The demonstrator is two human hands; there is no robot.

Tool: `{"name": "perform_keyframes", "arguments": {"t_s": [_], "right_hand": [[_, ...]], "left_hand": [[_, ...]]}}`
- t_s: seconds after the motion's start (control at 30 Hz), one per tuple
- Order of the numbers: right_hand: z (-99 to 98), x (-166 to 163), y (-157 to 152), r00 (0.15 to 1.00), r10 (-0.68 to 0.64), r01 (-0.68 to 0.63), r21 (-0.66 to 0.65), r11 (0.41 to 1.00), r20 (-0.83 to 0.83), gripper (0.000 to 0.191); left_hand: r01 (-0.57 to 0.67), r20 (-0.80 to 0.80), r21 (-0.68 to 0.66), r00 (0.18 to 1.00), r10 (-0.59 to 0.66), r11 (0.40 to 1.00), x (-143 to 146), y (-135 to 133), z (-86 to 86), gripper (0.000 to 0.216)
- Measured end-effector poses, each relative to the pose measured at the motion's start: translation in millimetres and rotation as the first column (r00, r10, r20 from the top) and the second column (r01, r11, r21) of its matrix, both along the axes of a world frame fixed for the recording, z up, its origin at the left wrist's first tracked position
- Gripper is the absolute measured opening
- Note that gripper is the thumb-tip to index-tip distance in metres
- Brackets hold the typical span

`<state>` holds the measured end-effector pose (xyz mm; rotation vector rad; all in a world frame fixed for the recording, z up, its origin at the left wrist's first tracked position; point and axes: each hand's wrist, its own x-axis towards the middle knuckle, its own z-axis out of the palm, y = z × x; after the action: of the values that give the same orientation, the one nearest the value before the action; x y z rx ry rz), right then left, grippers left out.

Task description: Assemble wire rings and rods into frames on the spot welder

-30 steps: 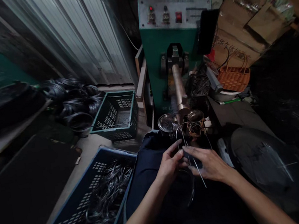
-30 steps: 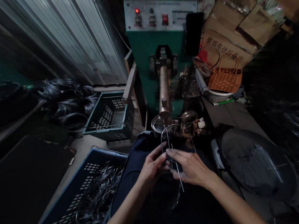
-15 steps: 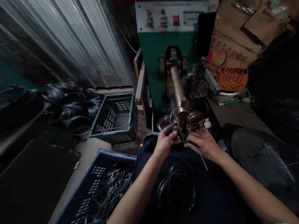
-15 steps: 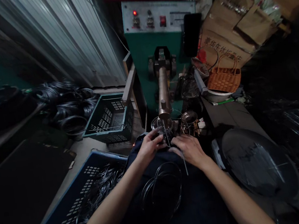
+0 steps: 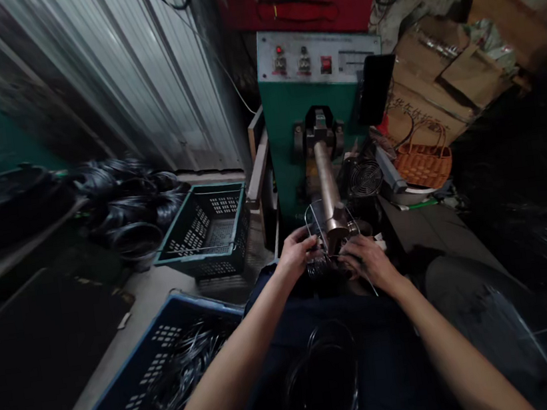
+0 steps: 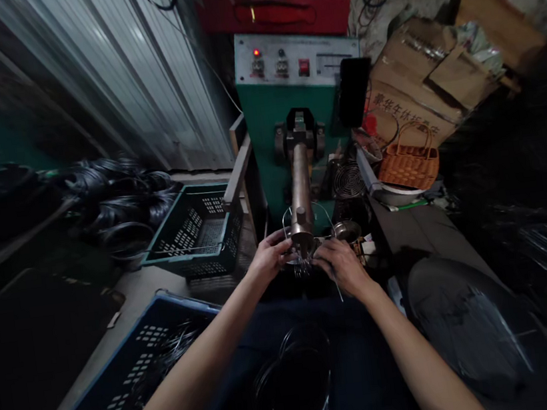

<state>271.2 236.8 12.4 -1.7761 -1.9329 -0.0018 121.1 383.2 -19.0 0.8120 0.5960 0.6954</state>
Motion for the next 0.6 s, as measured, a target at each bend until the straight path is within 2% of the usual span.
{"name": "perform_keyframes", "arguments": {"t_s": [0.17,0.27,0.43,0.5,0.6], "right_hand": [[-4.3,5,5,0.996,0.063,-0.062,0.028,0.998,-0.07,0.014],[-2.2,-5,-1,0.995,0.067,-0.064,0.046,0.997,-0.068,0.014],[12.4,-52,-41,0.985,0.099,-0.105,-0.033,0.994,-0.143,0.013],[23.7,-67,-62,0.963,0.081,-0.093,-0.035,0.995,-0.257,0.013],[37.7,-74,-89,0.884,-0.005,0.005,-0.001,1.0,-0.468,0.016]], "left_hand": [[0.007,-0.003,0.004,1.0,-0.007,1.0,3,4,1.1,0.04],[-0.009,-0.015,0.01,1.0,0.009,1.0,-2,-1,7.4,0.033],[0.031,-0.091,0.017,0.995,-0.03,0.999,-28,-33,8.1,0.034],[0.06,-0.138,0.024,0.989,-0.056,0.998,-44,-50,3.1,0.037],[0.096,-0.176,0.041,0.98,-0.088,0.995,-68,-71,-2.3,0.04]]}}
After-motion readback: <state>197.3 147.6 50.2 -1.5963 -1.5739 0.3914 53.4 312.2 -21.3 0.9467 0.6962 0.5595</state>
